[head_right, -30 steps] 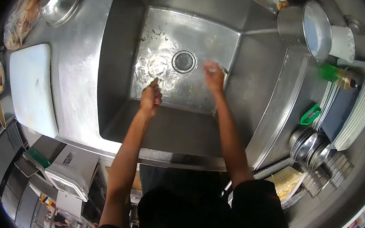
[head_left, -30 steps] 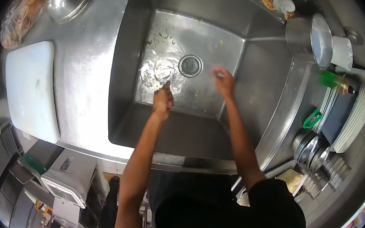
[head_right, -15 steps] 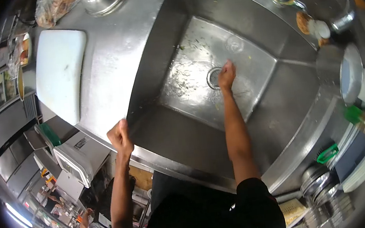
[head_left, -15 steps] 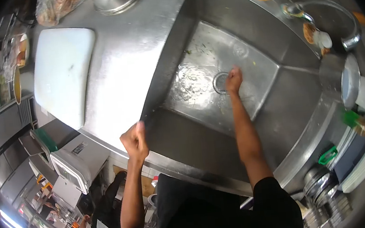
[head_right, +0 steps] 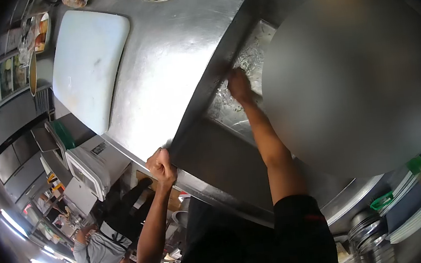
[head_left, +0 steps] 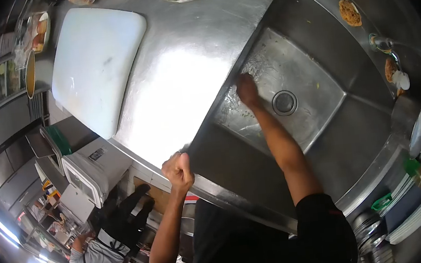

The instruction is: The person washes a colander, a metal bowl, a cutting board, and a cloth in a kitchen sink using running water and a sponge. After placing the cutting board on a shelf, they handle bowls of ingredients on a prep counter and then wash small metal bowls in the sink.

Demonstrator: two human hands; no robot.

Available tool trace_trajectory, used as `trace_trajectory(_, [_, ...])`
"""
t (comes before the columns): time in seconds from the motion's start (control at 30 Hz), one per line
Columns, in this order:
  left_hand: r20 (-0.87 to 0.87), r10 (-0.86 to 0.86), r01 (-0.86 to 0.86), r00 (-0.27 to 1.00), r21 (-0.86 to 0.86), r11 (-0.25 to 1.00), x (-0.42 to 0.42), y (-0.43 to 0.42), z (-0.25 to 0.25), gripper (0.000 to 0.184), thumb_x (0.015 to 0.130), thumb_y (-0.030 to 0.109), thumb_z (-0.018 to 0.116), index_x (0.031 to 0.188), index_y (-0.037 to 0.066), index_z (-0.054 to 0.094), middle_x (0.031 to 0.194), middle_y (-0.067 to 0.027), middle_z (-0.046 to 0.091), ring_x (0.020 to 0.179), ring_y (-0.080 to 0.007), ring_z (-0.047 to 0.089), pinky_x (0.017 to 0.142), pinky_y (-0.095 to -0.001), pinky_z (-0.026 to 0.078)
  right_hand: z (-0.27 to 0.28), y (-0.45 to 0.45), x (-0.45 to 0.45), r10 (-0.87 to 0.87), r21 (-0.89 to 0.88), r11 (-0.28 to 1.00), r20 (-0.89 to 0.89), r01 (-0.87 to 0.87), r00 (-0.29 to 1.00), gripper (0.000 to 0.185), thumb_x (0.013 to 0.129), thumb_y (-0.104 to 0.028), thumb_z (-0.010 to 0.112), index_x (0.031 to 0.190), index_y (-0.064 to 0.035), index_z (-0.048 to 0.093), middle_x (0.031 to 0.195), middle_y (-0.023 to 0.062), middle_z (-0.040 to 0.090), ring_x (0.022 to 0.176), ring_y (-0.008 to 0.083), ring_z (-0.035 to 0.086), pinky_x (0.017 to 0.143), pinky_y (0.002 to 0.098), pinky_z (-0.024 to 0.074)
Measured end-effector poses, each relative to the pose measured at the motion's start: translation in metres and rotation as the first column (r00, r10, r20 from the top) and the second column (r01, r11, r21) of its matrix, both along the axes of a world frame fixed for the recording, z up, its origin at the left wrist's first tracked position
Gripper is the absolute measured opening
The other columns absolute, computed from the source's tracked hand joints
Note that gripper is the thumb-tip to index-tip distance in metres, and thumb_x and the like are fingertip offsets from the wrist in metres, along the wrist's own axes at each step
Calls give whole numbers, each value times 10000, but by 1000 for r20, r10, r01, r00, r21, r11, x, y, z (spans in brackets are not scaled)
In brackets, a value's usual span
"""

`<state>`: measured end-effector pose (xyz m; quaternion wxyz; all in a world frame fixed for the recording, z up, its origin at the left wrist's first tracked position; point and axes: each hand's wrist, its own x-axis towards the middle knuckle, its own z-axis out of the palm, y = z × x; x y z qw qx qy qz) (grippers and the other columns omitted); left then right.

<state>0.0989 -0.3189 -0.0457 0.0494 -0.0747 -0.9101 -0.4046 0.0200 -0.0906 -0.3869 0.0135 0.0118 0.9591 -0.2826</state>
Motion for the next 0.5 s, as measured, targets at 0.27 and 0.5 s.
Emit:
trace_trajectory(0.27, [-4,19,-19,1000,16,1000,1,1,1,415,928,104,509,554,22,349,487,-62,319,402,-165,298,413,-325,227,8,-121,129,-36,-487,872,40,51,999,127,629,-65,638,742,-116,664,868,129,638,876,337,583,805,441,467])
trace_trajectory(0.5, [271,186,-232,944,150,961,-4,8,2,420,968,243,479,623,3,482,510,-42,432,447,-149,389,443,-317,320,214,-76,114,9,-737,539,488,407,873,140,815,-100,664,945,-54,692,834,46,677,748,125,606,640,270,472])
